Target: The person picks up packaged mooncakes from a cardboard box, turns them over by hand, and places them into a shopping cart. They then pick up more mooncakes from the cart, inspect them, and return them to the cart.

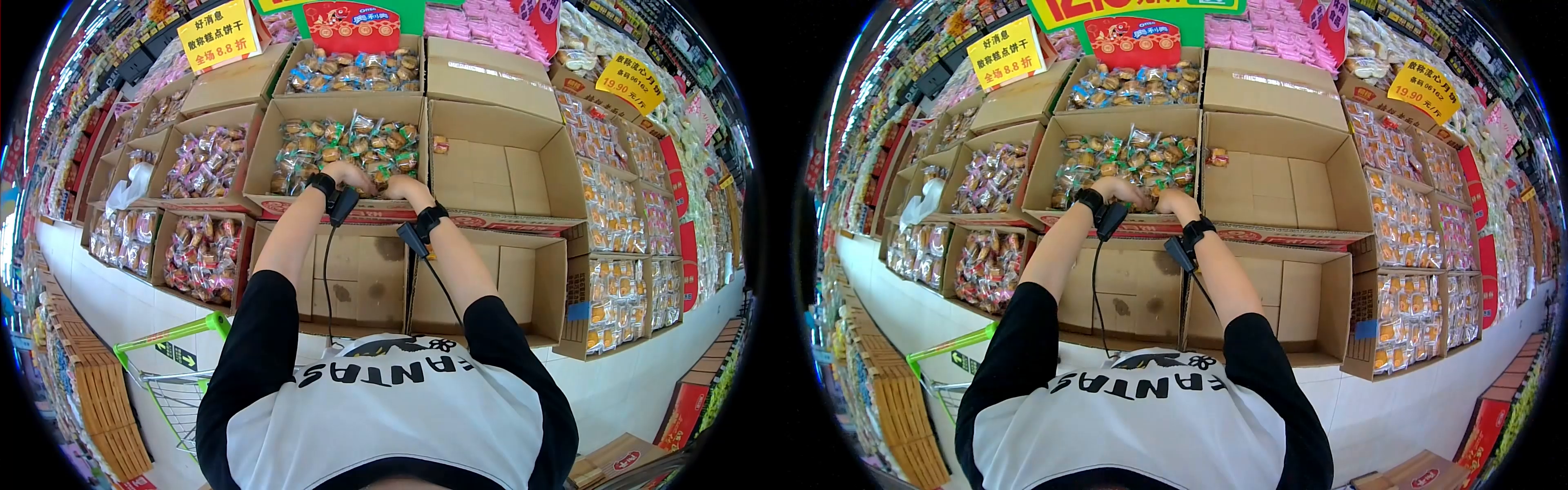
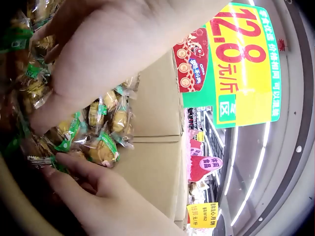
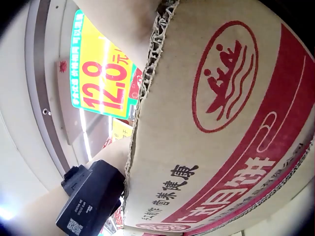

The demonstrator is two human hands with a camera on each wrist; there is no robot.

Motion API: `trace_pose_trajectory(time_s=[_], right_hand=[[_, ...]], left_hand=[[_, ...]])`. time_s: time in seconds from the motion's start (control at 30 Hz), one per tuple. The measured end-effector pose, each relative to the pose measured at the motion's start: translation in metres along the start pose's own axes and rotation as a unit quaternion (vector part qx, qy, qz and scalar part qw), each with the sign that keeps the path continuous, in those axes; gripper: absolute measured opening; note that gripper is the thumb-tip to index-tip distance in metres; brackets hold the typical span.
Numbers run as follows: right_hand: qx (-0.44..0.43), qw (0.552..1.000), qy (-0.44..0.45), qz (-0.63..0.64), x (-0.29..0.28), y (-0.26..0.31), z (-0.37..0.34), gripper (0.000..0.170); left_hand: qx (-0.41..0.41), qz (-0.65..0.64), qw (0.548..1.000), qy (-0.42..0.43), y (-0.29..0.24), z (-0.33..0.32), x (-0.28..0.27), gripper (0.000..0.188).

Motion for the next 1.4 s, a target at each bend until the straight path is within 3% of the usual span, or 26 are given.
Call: trace_pose_trajectory(time_s=[0.07, 0.13, 0.27, 0.37, 0.43, 0.57, 0.77, 0.83, 1.0, 1.1, 1.13, 1.23, 1.37, 1.4], right_hand=[[-0.001, 1.0, -0.019, -0.005, 0.002, -0.003, 0.005, 0.034], [-0.003, 1.0, -0.027, -0.007, 0.0, -0.001, 0.0, 0.034], [-0.014, 0.999, -0.046, -0.014, -0.005, 0.003, -0.007, 0.032], [-0.011, 0.998, -0.061, -0.021, -0.008, 0.006, -0.012, 0.031], [0.004, 0.999, -0.051, -0.01, -0.007, 0.004, -0.01, 0.031], [0.014, 0.999, -0.046, 0.006, -0.006, 0.002, -0.007, 0.03], [-0.023, 0.995, -0.099, 0.007, -0.011, 0.005, -0.015, 0.026], [-0.017, 0.993, -0.114, 0.02, -0.01, 0.002, -0.012, 0.025], [0.001, 0.99, -0.133, 0.036, -0.011, -0.002, -0.008, 0.031], [-0.004, 0.983, -0.176, 0.056, -0.013, -0.003, -0.01, 0.021], [-0.03, 0.977, -0.208, 0.047, -0.014, -0.005, -0.007, 0.022], [-0.09, 0.953, -0.277, 0.081, -0.017, -0.008, 0.0, 0.024], [-0.166, 0.909, -0.343, 0.17, -0.032, 0.005, -0.02, 0.024], [-0.195, 0.89, -0.369, 0.183, -0.034, 0.006, -0.022, 0.023]], left_hand=[[0.019, 0.024, 0.999, 0.023, -0.001, 0.002, 0.001, 0.045], [-0.035, 0.02, 0.999, 0.022, -0.027, -0.039, 0.0, 0.045], [-0.001, 0.06, 0.998, 0.034, -0.018, -0.022, -0.001, 0.046], [-0.039, 0.023, 0.999, 0.019, -0.023, -0.036, 0.001, 0.052], [-0.071, -0.013, 0.996, -0.044, -0.027, -0.047, -0.001, 0.057], [-0.049, 0.034, 0.997, -0.038, -0.031, -0.05, -0.002, 0.061], [-0.038, -0.04, 0.998, -0.033, -0.029, -0.042, -0.001, 0.049], [-0.029, -0.098, 0.993, -0.061, -0.026, -0.037, -0.003, 0.032], [-0.019, -0.106, 0.991, -0.079, -0.021, -0.033, -0.004, 0.029], [0.004, -0.102, 0.991, -0.089, -0.012, -0.028, -0.006, 0.035], [0.015, -0.084, 0.991, -0.101, -0.009, -0.027, -0.007, 0.043], [0.028, -0.126, 0.977, -0.172, -0.002, -0.036, -0.01, 0.039], [-0.004, -0.158, 0.978, -0.133, 0.012, -0.047, -0.014, 0.04], [0.03, -0.224, 0.964, -0.14, 0.018, -0.05, -0.015, 0.038]])
Point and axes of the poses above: each hand's wrist, its own z-axis towards the middle knuckle, its own x-axis out of the palm, y = z × x, the point moved 4 cm from there along z, towards the middle knuckle, and after that the axes turned 5 degrees about -x, right-handed, at the moved point
